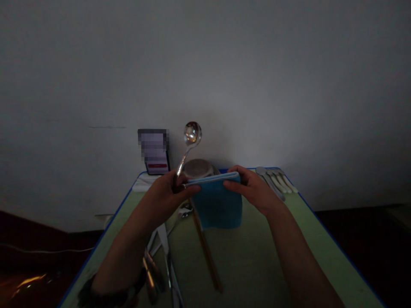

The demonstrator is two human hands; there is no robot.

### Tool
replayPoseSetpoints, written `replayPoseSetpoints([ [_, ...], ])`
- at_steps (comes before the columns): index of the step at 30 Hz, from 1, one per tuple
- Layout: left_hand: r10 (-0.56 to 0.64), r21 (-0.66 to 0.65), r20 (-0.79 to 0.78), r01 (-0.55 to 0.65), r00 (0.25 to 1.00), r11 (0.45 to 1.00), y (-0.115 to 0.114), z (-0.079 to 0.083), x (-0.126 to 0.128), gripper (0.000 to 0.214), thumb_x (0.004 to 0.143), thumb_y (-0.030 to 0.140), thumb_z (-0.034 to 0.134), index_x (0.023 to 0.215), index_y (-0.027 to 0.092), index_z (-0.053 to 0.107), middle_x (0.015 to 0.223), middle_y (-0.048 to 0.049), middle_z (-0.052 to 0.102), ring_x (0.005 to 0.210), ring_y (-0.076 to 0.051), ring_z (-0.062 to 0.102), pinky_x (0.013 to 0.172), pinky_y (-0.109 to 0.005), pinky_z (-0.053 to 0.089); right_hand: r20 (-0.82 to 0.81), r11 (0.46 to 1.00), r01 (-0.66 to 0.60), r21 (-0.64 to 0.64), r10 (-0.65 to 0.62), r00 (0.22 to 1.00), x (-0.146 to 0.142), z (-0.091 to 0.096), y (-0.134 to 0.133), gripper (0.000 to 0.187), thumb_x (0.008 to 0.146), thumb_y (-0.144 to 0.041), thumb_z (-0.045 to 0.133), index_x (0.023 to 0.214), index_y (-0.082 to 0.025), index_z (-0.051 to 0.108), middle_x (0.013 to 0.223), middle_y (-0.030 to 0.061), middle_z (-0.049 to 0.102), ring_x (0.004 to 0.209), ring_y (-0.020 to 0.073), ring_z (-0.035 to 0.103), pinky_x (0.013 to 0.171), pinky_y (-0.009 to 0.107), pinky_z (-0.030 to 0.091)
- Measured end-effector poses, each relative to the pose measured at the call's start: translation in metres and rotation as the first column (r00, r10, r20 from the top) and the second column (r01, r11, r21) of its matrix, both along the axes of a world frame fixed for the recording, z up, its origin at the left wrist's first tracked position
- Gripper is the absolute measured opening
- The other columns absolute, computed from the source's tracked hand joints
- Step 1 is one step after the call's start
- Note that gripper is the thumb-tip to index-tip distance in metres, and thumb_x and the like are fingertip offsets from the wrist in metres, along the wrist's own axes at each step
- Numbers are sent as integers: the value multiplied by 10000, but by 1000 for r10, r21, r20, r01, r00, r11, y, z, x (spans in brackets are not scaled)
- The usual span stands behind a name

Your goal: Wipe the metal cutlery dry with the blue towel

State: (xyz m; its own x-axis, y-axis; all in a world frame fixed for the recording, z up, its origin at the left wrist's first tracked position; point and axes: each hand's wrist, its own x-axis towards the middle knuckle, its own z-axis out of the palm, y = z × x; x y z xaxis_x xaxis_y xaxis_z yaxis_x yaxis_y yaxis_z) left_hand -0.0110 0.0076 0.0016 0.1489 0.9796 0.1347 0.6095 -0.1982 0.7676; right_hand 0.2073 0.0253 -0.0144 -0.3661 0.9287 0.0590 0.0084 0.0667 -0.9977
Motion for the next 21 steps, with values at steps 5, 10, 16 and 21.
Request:
replayPoseSetpoints([
  [5,-16,-4,-43,16,999,1000,0,1,0,262,766,424,561,708,186,470,603,62,427,555,-109,425,509,-231,325,-5,1000,-4,9,5,1000,2,1,0,209,733,-368,631,807,-205,523,659,-57,451,596,86,437,527,209,325],
  [10,29,14,-1,-29,1000,999,-2,3,2,260,747,422,578,713,182,483,635,39,496,600,-128,477,530,-239,363,41,999,-42,-23,43,998,5,-1,0,339,627,-335,728,890,-228,544,704,-55,526,642,104,505,580,226,387],
  [16,89,25,64,-91,994,996,-4,4,5,268,717,420,587,671,188,460,617,42,480,582,-124,462,511,-234,356,190,953,-295,-72,303,934,9,-6,1,279,659,-345,702,907,-230,643,893,0,666,783,164,597,776,328,455],
  [21,40,-23,26,-40,999,999,-3,4,4,303,747,457,555,639,192,455,555,58,422,506,-106,402,465,-221,315,92,987,-107,-121,119,989,11,-7,0,234,712,-393,655,853,-207,651,828,5,675,704,145,606,700,300,479],
])
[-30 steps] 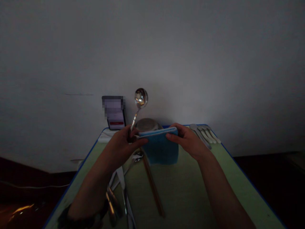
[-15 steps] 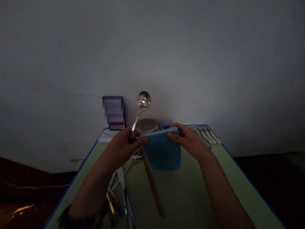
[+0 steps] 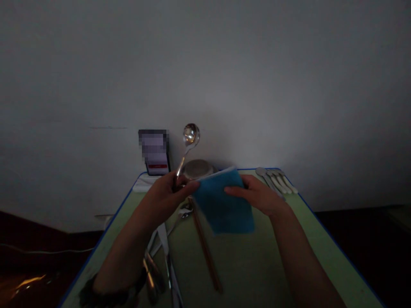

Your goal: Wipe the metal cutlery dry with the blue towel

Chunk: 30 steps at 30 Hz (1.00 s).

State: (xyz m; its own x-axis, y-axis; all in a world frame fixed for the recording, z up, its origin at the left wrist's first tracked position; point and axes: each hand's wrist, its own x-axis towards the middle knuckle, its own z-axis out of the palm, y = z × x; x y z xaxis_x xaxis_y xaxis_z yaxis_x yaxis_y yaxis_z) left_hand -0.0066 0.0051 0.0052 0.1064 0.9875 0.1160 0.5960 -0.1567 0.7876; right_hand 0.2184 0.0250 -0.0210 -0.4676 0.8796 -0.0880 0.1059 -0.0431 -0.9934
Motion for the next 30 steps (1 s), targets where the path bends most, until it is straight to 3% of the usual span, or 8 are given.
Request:
replayPoseSetpoints([
  [6,-83,-48,-8,82,997,995,5,-5,-5,306,770,470,538,797,166,565,669,4,564,594,-137,490,521,-232,372,-19,986,137,-98,-140,990,5,5,-1,254,671,-384,691,830,-191,649,756,1,669,613,131,599,580,258,481],
  [9,-142,-69,-74,137,987,988,4,-6,-6,322,816,471,470,780,171,581,658,10,551,605,-143,497,537,-235,376,-42,968,217,-125,-224,974,8,8,1,245,652,-389,698,786,-189,648,707,3,672,564,138,596,534,266,486],
  [13,-259,-108,-132,246,957,963,0,-7,-4,393,891,436,313,701,185,549,645,17,524,632,-147,511,610,-254,400,-180,880,453,-143,-473,862,10,7,8,249,663,-374,683,845,-207,647,759,26,704,620,182,639,596,329,524],
  [16,-269,-159,-166,243,949,957,-2,-10,-1,360,885,436,313,756,192,545,628,25,517,597,-148,505,588,-256,401,-290,788,609,-96,-607,740,10,6,14,292,681,-378,657,914,-206,627,887,46,709,757,216,660,691,368,528],
  [20,-274,-183,-211,237,938,954,-4,-9,0,323,866,402,345,838,184,582,692,4,578,622,-154,530,584,-253,398,-385,747,664,-31,-622,682,10,6,18,308,708,-386,631,956,-206,603,1019,58,680,914,220,636,774,369,513],
  [25,-321,-196,-239,278,917,940,-4,-8,-2,327,861,370,332,858,171,591,774,-30,615,707,-178,561,630,-265,407,-392,784,619,47,-556,733,6,3,15,308,734,-424,613,968,-224,610,1026,49,671,972,218,610,827,384,483],
  [30,-330,-184,-255,289,909,939,-4,-6,-1,328,855,364,328,837,168,590,748,-31,606,706,-184,563,639,-268,409,-341,753,628,200,-547,765,2,-1,15,310,756,-447,582,979,-235,620,1002,27,669,962,212,594,855,392,450],
])
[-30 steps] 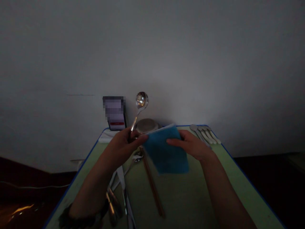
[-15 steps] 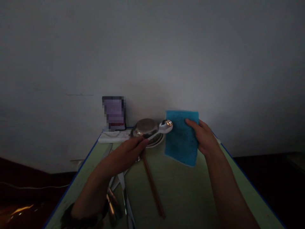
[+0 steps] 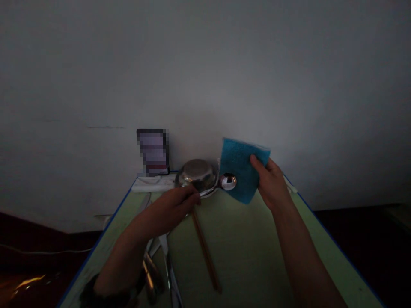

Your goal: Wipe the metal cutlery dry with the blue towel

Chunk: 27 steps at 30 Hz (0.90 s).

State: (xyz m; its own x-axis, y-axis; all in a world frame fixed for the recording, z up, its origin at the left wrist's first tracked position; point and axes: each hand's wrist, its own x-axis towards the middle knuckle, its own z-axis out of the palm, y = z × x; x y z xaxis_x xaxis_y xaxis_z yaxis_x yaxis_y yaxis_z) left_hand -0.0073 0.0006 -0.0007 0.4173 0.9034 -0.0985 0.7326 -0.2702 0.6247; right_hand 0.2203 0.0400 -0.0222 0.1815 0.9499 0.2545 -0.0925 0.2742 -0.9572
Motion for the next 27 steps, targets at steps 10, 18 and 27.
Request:
replayPoseSetpoints([
  [10,52,-7,36,-51,998,999,0,2,1,320,846,364,345,860,171,601,752,-25,617,687,-180,571,625,-267,417,250,999,-14,49,1,968,-4,4,-8,241,790,-455,543,864,-243,633,811,-12,631,795,178,566,763,329,440],
  [18,124,64,128,-133,984,989,2,5,3,339,828,408,357,809,167,594,603,13,512,554,-151,459,513,-241,369,482,927,-374,-16,335,810,-15,12,-21,425,883,-494,340,1145,-273,591,1336,2,477,1276,190,362,1078,382,218],
  [27,79,63,156,-90,985,994,-2,9,5,319,834,388,367,818,173,601,595,22,489,530,-133,432,487,-224,341,501,979,-162,126,78,862,-13,8,-13,180,818,-302,534,947,-249,647,1156,37,591,1062,183,539,925,360,392],
])
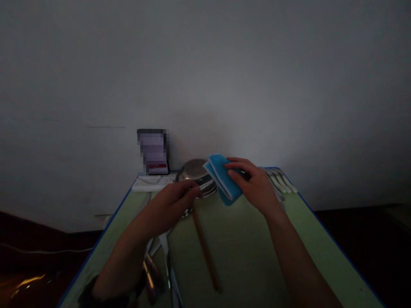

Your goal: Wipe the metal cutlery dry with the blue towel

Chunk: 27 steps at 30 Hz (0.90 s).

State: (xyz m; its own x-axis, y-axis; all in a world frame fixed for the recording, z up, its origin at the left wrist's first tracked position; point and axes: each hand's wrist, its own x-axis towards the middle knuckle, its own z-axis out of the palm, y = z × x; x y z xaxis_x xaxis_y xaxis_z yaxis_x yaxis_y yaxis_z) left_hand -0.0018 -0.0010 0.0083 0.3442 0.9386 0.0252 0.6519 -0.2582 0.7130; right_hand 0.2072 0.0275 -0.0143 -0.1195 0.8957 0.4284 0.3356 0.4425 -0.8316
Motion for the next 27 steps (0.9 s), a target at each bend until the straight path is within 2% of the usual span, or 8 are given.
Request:
replayPoseSetpoints([
  [3,-35,25,-15,35,999,999,-2,2,1,311,846,390,361,824,180,590,626,16,513,565,-140,462,522,-233,359,-90,990,76,-120,-87,992,0,-2,1,328,722,-337,635,1016,-239,527,1095,52,584,942,190,571,749,322,462],
  [6,-41,46,-24,42,999,998,-5,6,2,298,851,394,361,812,187,572,645,10,532,589,-148,478,543,-242,366,-95,963,168,-211,-191,977,-2,-4,2,450,643,-436,685,963,-226,448,989,50,564,814,176,562,607,273,443],
  [10,-33,57,-68,37,997,998,-8,8,4,308,864,396,337,811,190,560,691,-8,579,636,-170,522,591,-265,384,-29,967,158,-198,-167,985,-2,-6,4,325,719,-503,587,783,-206,472,767,10,549,683,145,512,577,261,398],
  [14,-2,64,-134,10,991,998,-7,4,3,321,878,400,315,825,191,553,747,-29,612,701,-198,563,648,-295,396,-40,973,150,-177,-159,987,5,-6,6,311,763,-502,539,710,-201,484,690,-6,533,613,124,471,541,247,357],
  [19,22,85,-199,-5,980,996,-5,1,2,316,884,381,300,844,188,547,790,-54,627,742,-217,576,679,-314,395,-245,948,235,-213,-284,927,18,-5,11,316,748,-502,564,675,-202,499,637,-33,466,562,100,408,508,231,321],
  [23,14,74,-207,2,978,997,-7,2,4,303,885,371,309,860,186,547,786,-55,632,729,-214,590,656,-304,395,-493,920,90,-382,-285,822,16,-4,11,343,728,-541,558,741,-199,569,692,-9,530,594,114,462,528,242,374],
  [25,21,80,-195,-6,981,997,-8,1,5,295,886,355,311,869,184,551,794,-56,638,735,-213,597,654,-299,398,-526,897,-31,-441,-231,818,11,-3,8,400,751,-563,505,813,-186,625,788,36,603,678,147,531,567,266,416],
  [27,29,83,-177,-14,984,996,-8,1,4,286,886,343,316,872,183,553,809,-57,645,756,-214,603,670,-298,403,-504,898,-113,-425,-131,854,5,-1,5,402,783,-527,475,850,-177,661,925,73,641,825,180,568,632,283,444],
])
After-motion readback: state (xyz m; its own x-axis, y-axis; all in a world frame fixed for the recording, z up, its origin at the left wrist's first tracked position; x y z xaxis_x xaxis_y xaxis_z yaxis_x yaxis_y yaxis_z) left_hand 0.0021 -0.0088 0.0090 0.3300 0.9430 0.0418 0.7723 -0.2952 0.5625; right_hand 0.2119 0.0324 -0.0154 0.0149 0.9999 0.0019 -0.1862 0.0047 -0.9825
